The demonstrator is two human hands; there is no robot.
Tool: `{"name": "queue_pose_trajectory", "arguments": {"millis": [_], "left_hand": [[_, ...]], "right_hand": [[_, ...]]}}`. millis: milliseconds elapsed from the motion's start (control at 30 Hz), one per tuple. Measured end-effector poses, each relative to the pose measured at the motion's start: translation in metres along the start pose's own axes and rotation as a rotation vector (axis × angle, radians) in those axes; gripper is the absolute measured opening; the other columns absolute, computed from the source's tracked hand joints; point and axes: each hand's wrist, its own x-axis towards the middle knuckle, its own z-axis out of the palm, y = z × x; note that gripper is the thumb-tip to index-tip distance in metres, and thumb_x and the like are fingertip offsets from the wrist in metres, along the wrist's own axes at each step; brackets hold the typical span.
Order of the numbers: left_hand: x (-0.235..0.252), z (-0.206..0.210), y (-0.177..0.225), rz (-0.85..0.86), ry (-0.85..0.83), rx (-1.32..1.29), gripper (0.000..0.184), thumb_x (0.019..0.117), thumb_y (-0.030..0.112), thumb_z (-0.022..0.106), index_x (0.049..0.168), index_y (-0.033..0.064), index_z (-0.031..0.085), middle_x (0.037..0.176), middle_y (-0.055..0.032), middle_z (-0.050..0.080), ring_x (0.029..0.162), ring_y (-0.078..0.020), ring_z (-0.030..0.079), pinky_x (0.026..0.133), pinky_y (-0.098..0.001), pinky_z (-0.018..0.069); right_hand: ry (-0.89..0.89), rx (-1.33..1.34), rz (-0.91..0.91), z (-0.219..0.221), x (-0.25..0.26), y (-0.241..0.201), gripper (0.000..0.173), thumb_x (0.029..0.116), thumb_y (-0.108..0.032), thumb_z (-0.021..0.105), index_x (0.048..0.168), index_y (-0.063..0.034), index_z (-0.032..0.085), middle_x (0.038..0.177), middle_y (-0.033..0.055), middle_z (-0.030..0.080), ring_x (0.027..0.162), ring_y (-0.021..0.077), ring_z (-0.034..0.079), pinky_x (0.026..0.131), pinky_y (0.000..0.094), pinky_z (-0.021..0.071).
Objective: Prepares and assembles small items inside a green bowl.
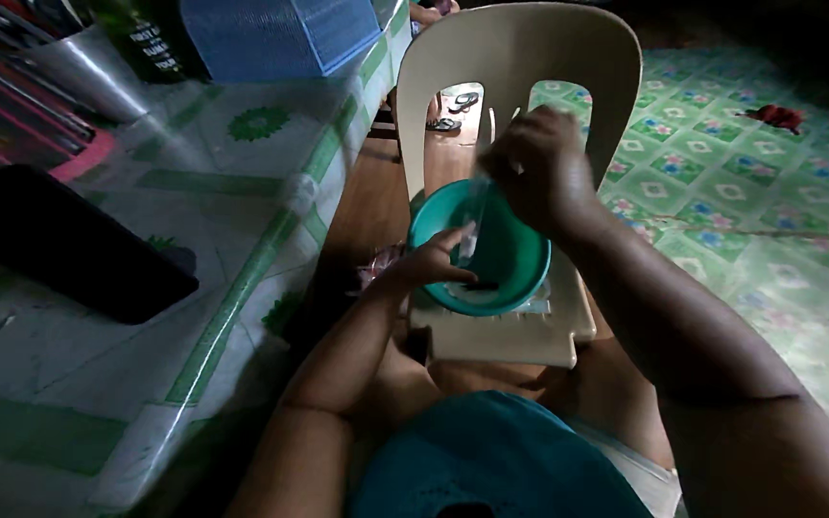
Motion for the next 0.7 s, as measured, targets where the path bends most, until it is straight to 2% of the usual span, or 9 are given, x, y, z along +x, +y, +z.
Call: {"name": "queue_pose_trajectory", "arguments": {"millis": [67,167,267,367,433,533,600,633,700], "left_hand": [[-0.003,-0.02,0.01,-0.009,-0.036,-0.052,0.089,0.0804,0.02,0.085,0.155,0.005,0.039,0.159,-0.0142,0.042,0.147,-0.0248,0.039,0.118,-0.0459,0.0355],[-0.011,-0.037,0.035,0.113,0.059,-0.016,0.075,0.0864,0.033,0.075,0.15,0.0032,0.047,0.149,-0.009,0.054,0.14,-0.0188,0.047,0.114,-0.0388,0.0402],[-0.016,-0.036,0.062,0.075,0.254,-0.058,0.042,0.0901,0.018,0.076,0.128,0.0036,0.065,0.129,-0.0088,0.066,0.122,-0.0145,0.059,0.105,-0.0351,0.0478],[-0.009,-0.026,0.067,-0.002,0.387,-0.055,0.026,0.0936,0.02,0.075,0.114,0.0042,0.07,0.107,-0.004,0.071,0.1,-0.0068,0.066,0.093,-0.0296,0.054],[-0.002,-0.016,0.056,-0.036,0.459,-0.124,0.021,0.0943,0.017,0.074,0.11,0.0038,0.071,0.101,-0.003,0.074,0.094,-0.005,0.069,0.089,-0.0271,0.0569],[0.006,-0.009,0.037,-0.082,0.555,-0.083,0.022,0.0974,0.02,0.07,0.113,0.0047,0.073,0.107,-0.006,0.074,0.1,-0.0099,0.07,0.095,-0.0323,0.0569],[0.011,-0.01,0.027,-0.109,0.647,-0.057,0.024,0.0981,0.027,0.07,0.111,0.0085,0.076,0.107,-0.0041,0.075,0.101,-0.0102,0.07,0.095,-0.0342,0.0555],[0.012,-0.013,0.022,-0.117,0.665,-0.053,0.025,0.0984,0.03,0.07,0.111,0.0096,0.077,0.108,-0.0034,0.075,0.102,-0.0102,0.07,0.096,-0.0348,0.0553],[0.014,-0.017,0.016,-0.108,0.656,-0.057,0.026,0.0991,0.031,0.069,0.113,0.0103,0.077,0.109,-0.0029,0.075,0.103,-0.0099,0.069,0.096,-0.034,0.0551]], "right_hand": [[-0.193,0.068,0.077,0.013,-0.004,0.003,0.022,0.0997,-0.018,0.062,0.093,-0.0011,0.074,0.102,0.015,0.072,0.109,0.0346,0.066,0.1,0.0622,0.0437],[-0.162,0.147,0.083,0.014,-0.003,0.005,0.022,0.0994,-0.016,0.062,0.092,0.0007,0.074,0.099,0.0148,0.072,0.105,0.0324,0.067,0.095,0.0596,0.0463],[-0.232,0.145,0.075,0.014,0.0,0.003,0.021,0.0983,-0.017,0.063,0.092,-0.0001,0.073,0.097,0.0144,0.071,0.102,0.0326,0.067,0.092,0.0606,0.0465],[-0.32,0.149,0.145,0.025,-0.002,0.011,0.021,0.0987,-0.017,0.062,0.095,-0.0002,0.074,0.1,0.0154,0.071,0.104,0.0332,0.067,0.095,0.0598,0.0471],[-0.359,0.222,0.251,0.034,-0.007,0.016,0.023,0.1014,-0.017,0.061,0.102,0.0012,0.074,0.106,0.0164,0.071,0.104,0.0293,0.067,0.095,0.0515,0.0512],[-0.348,0.429,0.449,0.055,-0.026,0.031,0.026,0.1053,-0.021,0.058,0.119,-0.0022,0.07,0.117,0.0124,0.067,0.106,0.0185,0.065,0.096,0.0379,0.0521],[-0.347,0.432,0.519,0.086,-0.054,0.056,0.025,0.1041,-0.022,0.059,0.118,-0.0036,0.068,0.114,0.0122,0.068,0.103,0.0197,0.066,0.093,0.0429,0.0546],[-0.42,0.332,0.507,0.105,-0.072,0.069,0.023,0.102,-0.02,0.062,0.113,-0.0021,0.071,0.113,0.0156,0.07,0.103,0.027,0.068,0.093,0.0519,0.0556],[-0.767,0.09,0.487,0.138,-0.104,0.083,0.02,0.0986,-0.016,0.065,0.111,-0.0025,0.074,0.114,0.0209,0.071,0.11,0.0407,0.067,0.094,0.0684,0.0506]]}}
